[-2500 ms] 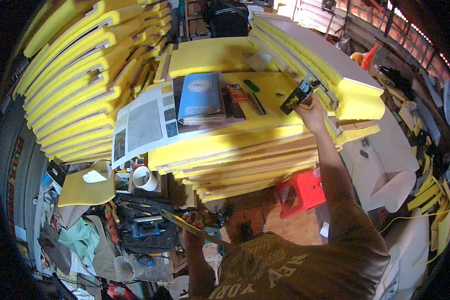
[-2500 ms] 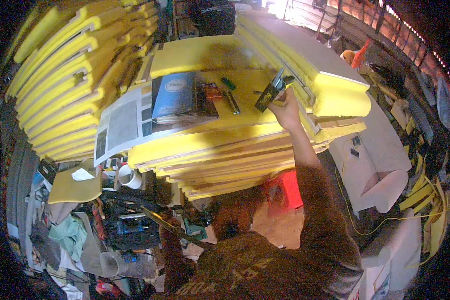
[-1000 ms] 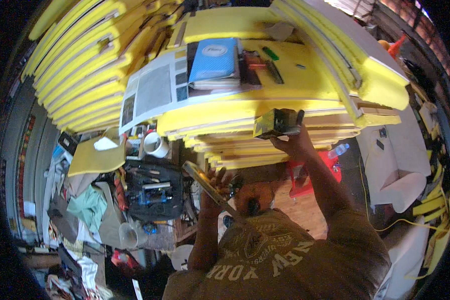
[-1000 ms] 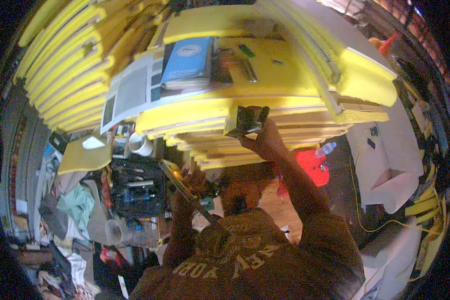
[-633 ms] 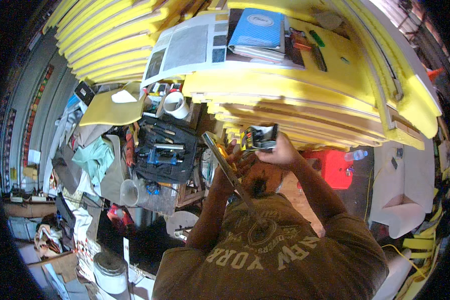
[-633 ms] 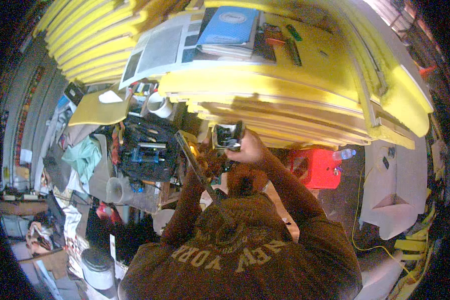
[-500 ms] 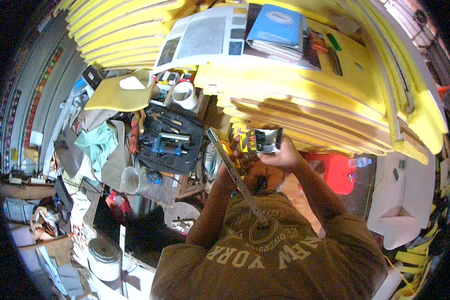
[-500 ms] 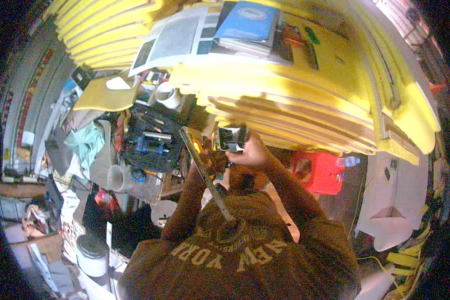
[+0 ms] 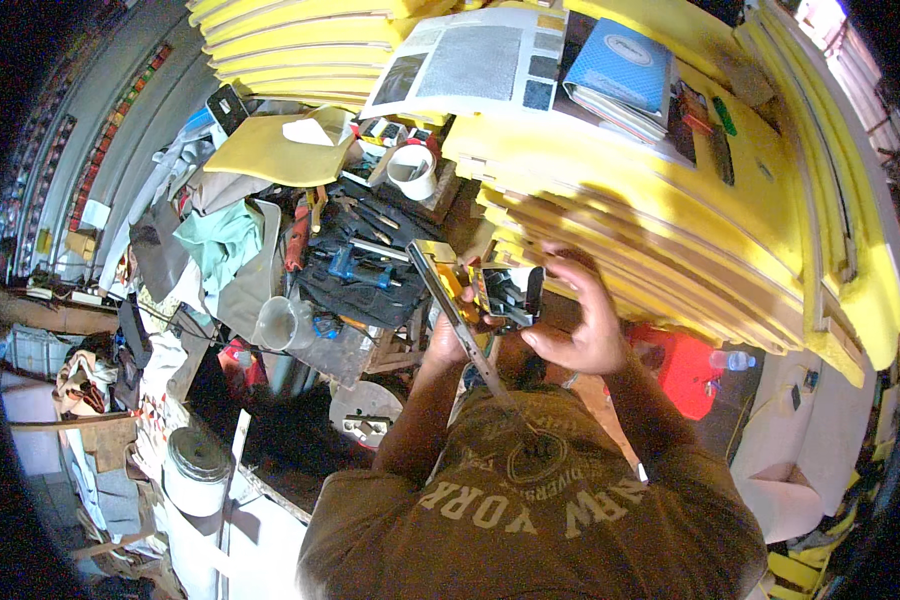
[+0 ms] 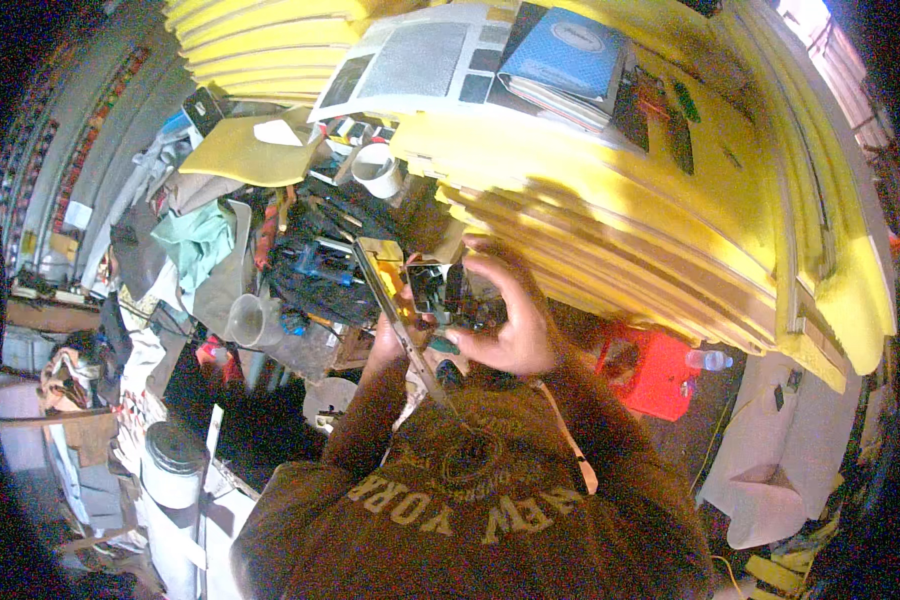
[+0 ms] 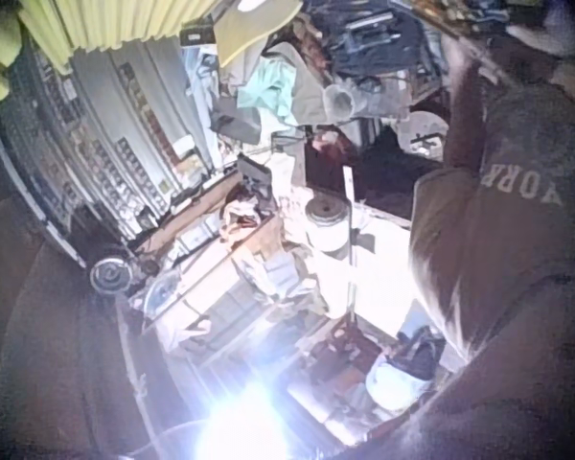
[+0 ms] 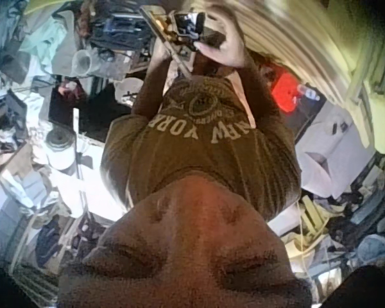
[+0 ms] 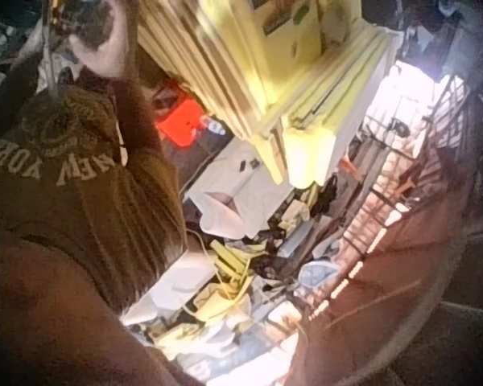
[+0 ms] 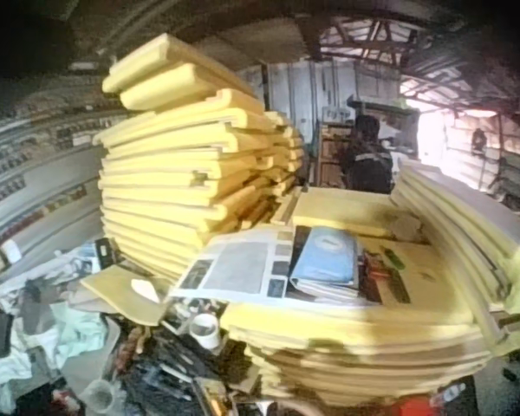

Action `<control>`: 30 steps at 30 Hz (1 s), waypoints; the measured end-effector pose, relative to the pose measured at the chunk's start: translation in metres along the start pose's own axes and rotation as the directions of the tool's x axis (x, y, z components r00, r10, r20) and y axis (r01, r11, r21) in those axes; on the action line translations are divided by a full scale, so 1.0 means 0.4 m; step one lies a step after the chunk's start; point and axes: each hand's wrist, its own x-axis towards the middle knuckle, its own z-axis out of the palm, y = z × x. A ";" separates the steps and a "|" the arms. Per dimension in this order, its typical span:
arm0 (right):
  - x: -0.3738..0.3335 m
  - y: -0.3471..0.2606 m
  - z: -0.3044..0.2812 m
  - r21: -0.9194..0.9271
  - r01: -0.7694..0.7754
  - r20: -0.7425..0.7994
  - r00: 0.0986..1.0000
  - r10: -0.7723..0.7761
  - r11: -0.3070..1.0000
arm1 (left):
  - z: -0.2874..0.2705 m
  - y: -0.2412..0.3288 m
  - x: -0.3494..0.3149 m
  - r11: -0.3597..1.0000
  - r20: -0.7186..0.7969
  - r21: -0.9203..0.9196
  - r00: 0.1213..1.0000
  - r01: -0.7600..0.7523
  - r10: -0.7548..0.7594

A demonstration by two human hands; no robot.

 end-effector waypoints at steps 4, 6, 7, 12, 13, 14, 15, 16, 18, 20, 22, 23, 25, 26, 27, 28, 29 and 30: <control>0.037 -0.093 -0.007 -0.238 0.224 0.005 0.973 -0.230 0.945 | -0.009 0.042 0.007 0.999 0.021 0.019 0.999 -0.026 0.026; 0.057 -0.121 0.004 -0.343 0.194 0.067 0.981 -0.182 0.919 | 0.005 0.059 0.008 0.995 0.024 0.064 0.996 -0.083 0.081; 0.059 -0.122 0.003 -0.360 0.202 0.069 0.979 -0.190 0.911 | 0.014 0.067 0.007 0.990 0.026 0.086 0.994 -0.112 0.110; 0.089 -0.151 0.002 -0.330 0.320 0.121 0.947 -0.296 0.888 | 0.067 0.108 -0.020 0.985 0.055 0.063 0.986 -0.160 0.157; 0.098 -0.155 0.004 -0.309 0.373 0.149 0.927 -0.343 0.875 | 0.086 0.116 -0.031 0.984 0.063 0.061 0.984 -0.169 0.165; 0.103 -0.159 0.007 -0.272 0.404 0.151 0.914 -0.376 0.873 | 0.081 0.125 -0.036 0.980 0.073 0.067 0.981 -0.187 0.182; 0.113 -0.163 0.009 -0.282 0.412 0.152 0.911 -0.384 0.867 | 0.086 0.136 -0.039 0.975 0.086 0.075 0.976 -0.207 0.201; 0.125 -0.170 0.010 -0.291 0.420 0.152 0.907 -0.392 0.860 | 0.094 0.146 -0.045 0.966 0.095 0.100 0.969 -0.237 0.228; 0.155 -0.192 0.010 -0.293 0.447 0.152 0.895 -0.420 0.845 | 0.116 0.177 -0.040 0.957 0.124 0.108 0.959 -0.269 0.255; 0.170 -0.209 0.007 -0.284 0.477 0.131 0.879 -0.459 0.832 | 0.103 0.204 -0.030 0.941 0.154 0.081 0.937 -0.330 0.315; 0.185 -0.226 -0.002 -0.275 0.501 0.116 0.865 -0.489 0.821 | 0.101 0.226 -0.029 0.932 0.153 0.058 0.925 -0.359 0.347; 0.189 -0.234 -0.007 -0.241 0.513 0.113 0.858 -0.501 0.824 | 0.105 0.236 -0.033 0.928 0.148 0.054 0.922 -0.370 0.359; 0.186 -0.247 -0.023 -0.178 0.528 0.114 0.849 -0.516 0.830 | 0.106 0.248 -0.041 0.929 0.129 0.028 0.923 -0.368 0.362; 0.195 -0.259 -0.028 -0.178 0.549 0.133 0.836 -0.533 0.817 | 0.111 0.251 -0.042 0.922 0.092 0.000 0.918 -0.388 0.386; 0.194 -0.266 -0.031 -0.133 0.565 0.116 0.825 -0.553 0.815 | 0.122 0.253 -0.044 0.914 0.054 -0.025 0.913 -0.404 0.405; 0.185 -0.271 -0.034 -0.087 0.579 0.098 0.815 -0.572 0.810 | 0.135 0.255 -0.052 0.913 0.060 -0.014 0.911 -0.408 0.408; 0.178 -0.276 -0.037 -0.043 0.593 0.080 0.804 -0.589 0.804 | 0.152 0.255 -0.064 0.911 0.066 -0.002 0.909 -0.411 0.411; 0.171 -0.279 -0.041 -0.054 0.612 0.062 0.790 -0.609 0.789 | 0.163 0.254 -0.074 0.911 0.068 0.008 0.909 -0.413 0.412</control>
